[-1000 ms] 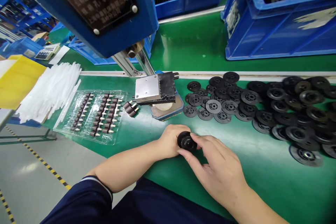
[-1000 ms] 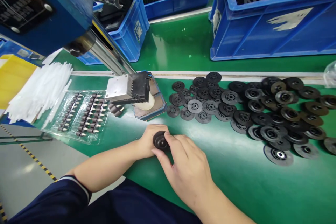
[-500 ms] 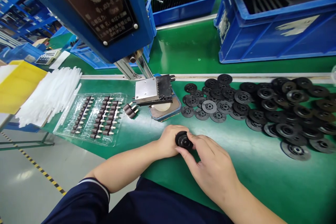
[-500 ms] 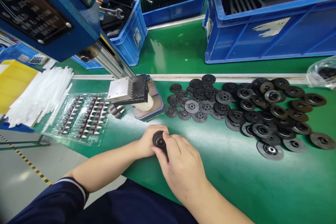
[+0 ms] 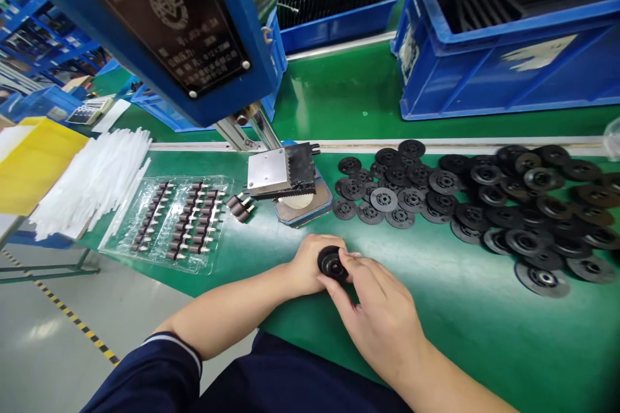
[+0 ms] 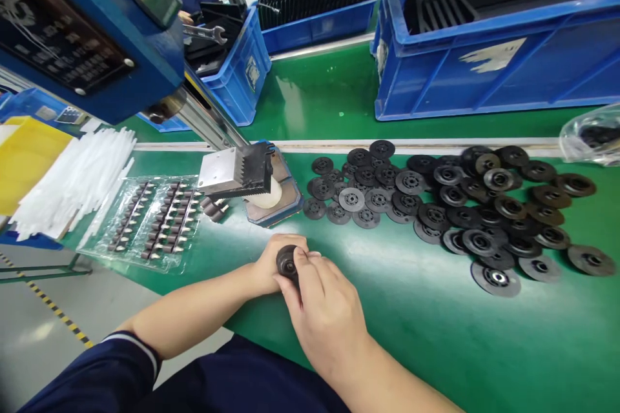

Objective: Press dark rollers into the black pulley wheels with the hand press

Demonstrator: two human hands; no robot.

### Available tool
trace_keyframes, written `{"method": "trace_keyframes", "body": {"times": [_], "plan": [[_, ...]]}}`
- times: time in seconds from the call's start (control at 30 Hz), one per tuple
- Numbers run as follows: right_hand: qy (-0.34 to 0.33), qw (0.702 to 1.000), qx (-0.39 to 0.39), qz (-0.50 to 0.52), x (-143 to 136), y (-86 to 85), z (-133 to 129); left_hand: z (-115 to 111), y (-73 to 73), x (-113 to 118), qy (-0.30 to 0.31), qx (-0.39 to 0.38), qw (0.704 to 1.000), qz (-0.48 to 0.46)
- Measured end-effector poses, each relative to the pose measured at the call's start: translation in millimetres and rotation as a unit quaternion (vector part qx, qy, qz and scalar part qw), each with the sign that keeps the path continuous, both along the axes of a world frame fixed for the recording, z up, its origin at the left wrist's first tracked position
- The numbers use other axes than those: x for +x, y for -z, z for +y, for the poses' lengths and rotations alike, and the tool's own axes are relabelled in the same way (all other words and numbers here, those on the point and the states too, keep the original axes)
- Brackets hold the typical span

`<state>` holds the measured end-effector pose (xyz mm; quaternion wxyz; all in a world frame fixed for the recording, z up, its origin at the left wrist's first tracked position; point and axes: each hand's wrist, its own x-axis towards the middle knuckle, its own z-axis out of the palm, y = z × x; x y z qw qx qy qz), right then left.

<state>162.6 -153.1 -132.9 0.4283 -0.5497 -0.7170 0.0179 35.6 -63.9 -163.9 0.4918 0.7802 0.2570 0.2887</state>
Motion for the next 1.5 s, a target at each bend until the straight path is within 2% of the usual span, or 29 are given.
{"method": "trace_keyframes", "body": {"times": [0.2,0.33,0.5,0.83,1.3,1.5], "plan": [[0.0,1.0,-0.018,0.014,-3,1.9,0,-1,-1.9,0,-0.013,-0.014,1.0,0.004],[-0.008,0.999,-0.015,0.041,3,3.9,3,-3,2.0,2,-0.032,0.002,0.999,-0.008],[-0.053,0.995,-0.03,0.083,13,8.3,7,-2,4.7,1,-0.022,0.027,0.999,-0.02],[-0.076,0.993,-0.027,0.085,17,10.2,10,1,-0.1,1,-0.007,0.017,0.999,-0.037],[-0.086,0.991,-0.026,0.096,14,11.5,7,2,-3.1,1,0.006,-0.006,0.999,-0.035],[-0.067,0.993,-0.029,0.092,12,11.1,8,1,-2.1,1,0.002,-0.009,0.999,-0.035]]}}
